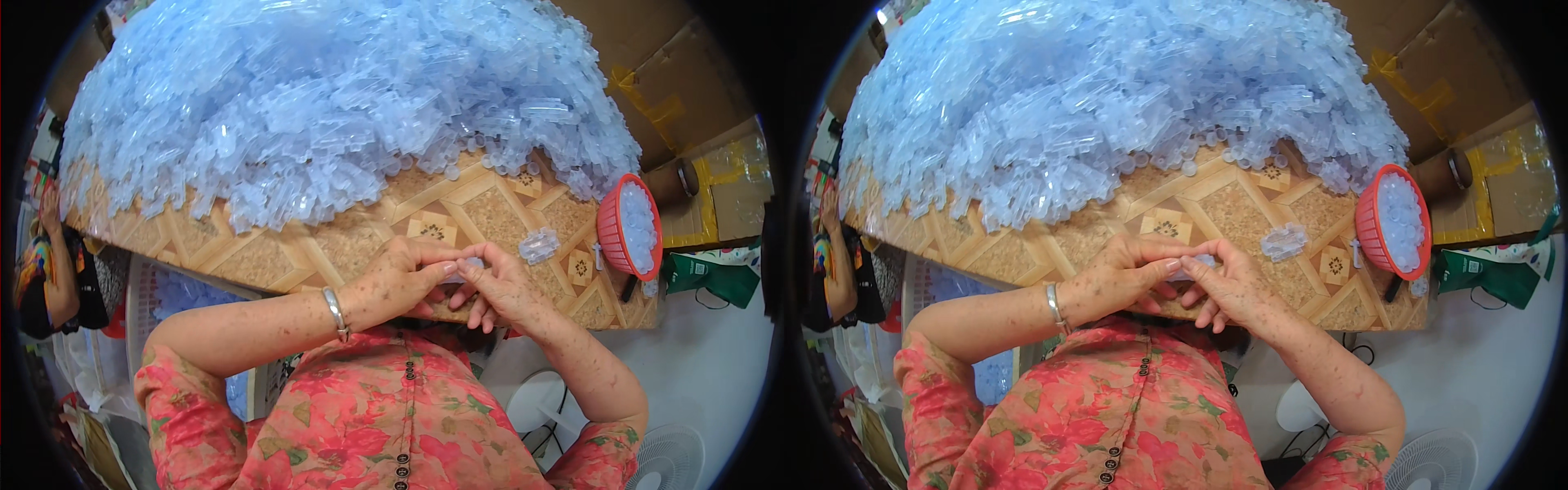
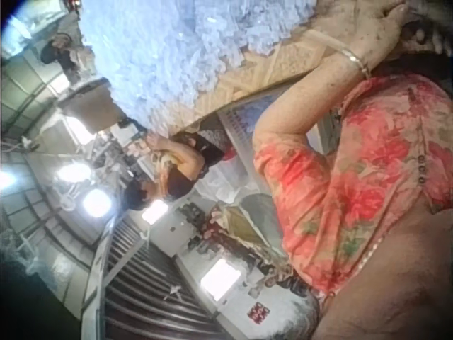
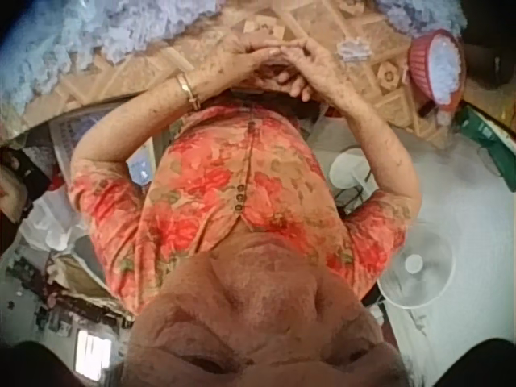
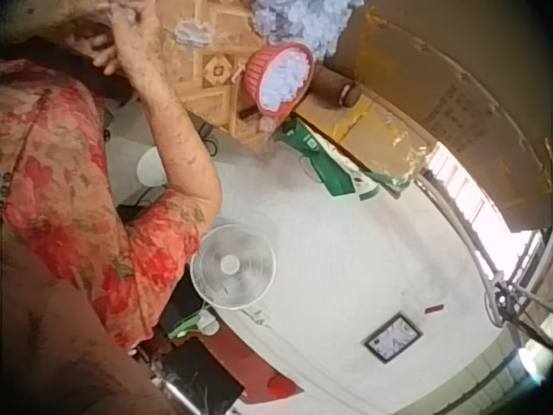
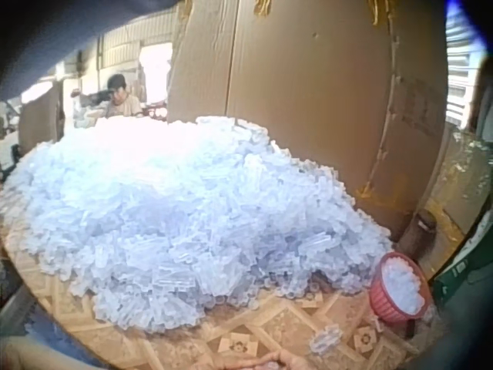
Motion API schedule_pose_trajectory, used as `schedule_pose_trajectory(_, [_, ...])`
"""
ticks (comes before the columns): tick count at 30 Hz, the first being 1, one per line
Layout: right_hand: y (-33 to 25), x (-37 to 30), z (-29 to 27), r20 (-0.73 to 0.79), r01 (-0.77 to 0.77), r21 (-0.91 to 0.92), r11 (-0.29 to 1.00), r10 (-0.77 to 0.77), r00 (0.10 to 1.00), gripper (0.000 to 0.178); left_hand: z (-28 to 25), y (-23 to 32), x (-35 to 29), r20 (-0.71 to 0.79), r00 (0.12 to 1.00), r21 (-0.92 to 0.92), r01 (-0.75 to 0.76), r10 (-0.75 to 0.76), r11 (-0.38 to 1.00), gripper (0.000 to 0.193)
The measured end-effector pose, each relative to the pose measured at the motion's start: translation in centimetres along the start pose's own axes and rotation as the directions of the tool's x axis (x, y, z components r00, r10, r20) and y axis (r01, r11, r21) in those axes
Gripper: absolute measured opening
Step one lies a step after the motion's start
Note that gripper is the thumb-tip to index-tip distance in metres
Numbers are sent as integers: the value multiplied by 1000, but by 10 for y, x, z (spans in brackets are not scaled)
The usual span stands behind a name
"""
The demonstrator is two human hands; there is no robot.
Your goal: The person sits on the floor and assembles small translucent plastic components by hand. They pick up individual parts from a large pile, fit them together, and place the assembled units into a red basket.
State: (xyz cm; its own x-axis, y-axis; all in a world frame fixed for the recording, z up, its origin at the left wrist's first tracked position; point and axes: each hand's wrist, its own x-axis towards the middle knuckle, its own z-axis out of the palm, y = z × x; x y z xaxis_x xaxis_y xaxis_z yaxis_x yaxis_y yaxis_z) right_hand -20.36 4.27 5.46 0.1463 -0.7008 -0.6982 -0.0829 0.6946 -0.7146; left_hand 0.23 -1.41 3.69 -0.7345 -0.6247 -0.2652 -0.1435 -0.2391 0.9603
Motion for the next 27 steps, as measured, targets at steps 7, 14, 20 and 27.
schedule_pose_trajectory(7, [-6,3,-3,49,-67,-22,997,68,996,40,-3,3,10,46,976,-150,216,-212,965,30])
schedule_pose_trajectory(14, [-9,2,5,25,-65,-51,997,67,997,35,-6,1,11,77,949,-217,314,-305,924,31])
schedule_pose_trajectory(20, [6,5,2,5,31,1,1000,-31,999,37,1,-9,9,-17,994,-50,106,-107,993,31])
schedule_pose_trajectory(27, [13,5,10,-32,133,-28,991,-134,991,49,-5,-25,-5,-86,956,284,-245,279,927,29])
